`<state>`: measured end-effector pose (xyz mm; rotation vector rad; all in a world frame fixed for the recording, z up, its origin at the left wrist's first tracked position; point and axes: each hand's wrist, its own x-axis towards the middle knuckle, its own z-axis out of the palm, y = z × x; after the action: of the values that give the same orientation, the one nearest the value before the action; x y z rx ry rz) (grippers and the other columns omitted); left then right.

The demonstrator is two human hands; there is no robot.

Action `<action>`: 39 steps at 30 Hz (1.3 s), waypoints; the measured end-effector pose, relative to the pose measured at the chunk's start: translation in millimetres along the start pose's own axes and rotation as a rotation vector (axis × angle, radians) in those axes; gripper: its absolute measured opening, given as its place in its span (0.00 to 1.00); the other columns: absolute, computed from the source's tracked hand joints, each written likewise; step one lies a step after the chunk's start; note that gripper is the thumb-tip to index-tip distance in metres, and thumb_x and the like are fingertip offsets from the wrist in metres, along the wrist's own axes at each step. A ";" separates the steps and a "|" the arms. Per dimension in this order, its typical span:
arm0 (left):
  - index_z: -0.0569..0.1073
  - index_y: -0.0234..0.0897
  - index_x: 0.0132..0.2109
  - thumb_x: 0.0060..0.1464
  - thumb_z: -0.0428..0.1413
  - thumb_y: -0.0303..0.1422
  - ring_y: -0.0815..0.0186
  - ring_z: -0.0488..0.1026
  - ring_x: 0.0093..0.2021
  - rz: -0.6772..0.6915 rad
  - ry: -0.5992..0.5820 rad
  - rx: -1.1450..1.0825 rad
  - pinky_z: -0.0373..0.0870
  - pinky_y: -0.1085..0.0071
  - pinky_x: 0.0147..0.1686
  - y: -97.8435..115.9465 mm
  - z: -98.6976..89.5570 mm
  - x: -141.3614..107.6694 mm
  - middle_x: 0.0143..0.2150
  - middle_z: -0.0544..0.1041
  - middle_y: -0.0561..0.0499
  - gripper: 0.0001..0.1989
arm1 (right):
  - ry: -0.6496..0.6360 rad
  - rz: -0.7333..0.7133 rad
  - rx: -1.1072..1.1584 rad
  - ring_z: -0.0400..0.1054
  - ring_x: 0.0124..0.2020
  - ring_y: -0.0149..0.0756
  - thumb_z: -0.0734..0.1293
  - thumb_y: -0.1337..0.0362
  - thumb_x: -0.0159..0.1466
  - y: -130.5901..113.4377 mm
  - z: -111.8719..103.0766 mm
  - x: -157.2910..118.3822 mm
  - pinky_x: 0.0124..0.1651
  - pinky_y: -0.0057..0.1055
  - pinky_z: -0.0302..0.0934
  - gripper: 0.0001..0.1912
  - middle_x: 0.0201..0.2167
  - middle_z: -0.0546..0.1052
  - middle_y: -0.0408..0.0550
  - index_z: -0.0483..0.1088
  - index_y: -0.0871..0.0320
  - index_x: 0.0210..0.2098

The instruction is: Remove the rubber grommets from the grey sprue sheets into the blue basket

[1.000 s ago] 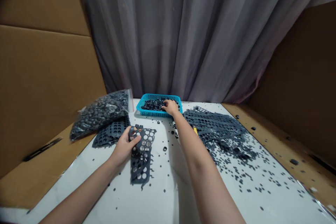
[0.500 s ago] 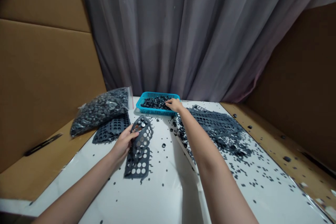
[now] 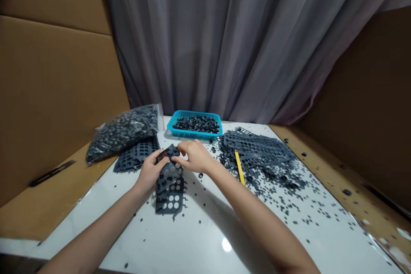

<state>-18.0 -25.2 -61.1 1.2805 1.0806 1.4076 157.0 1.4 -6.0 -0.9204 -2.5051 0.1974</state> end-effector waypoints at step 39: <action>0.61 0.35 0.22 0.40 0.62 0.46 0.76 0.58 0.17 -0.236 0.040 -0.332 0.55 0.78 0.18 8.4 -6.7 2.5 0.17 0.62 0.60 0.22 | 0.313 0.288 1.248 0.44 0.19 0.30 0.57 0.52 0.63 3.1 31.2 -14.2 0.26 0.29 0.46 0.19 0.18 0.49 0.37 0.50 0.55 0.21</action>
<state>-25.3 -24.6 -52.9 0.8620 0.9422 1.3682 153.7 -4.5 -39.7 -0.6363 -1.4517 1.3715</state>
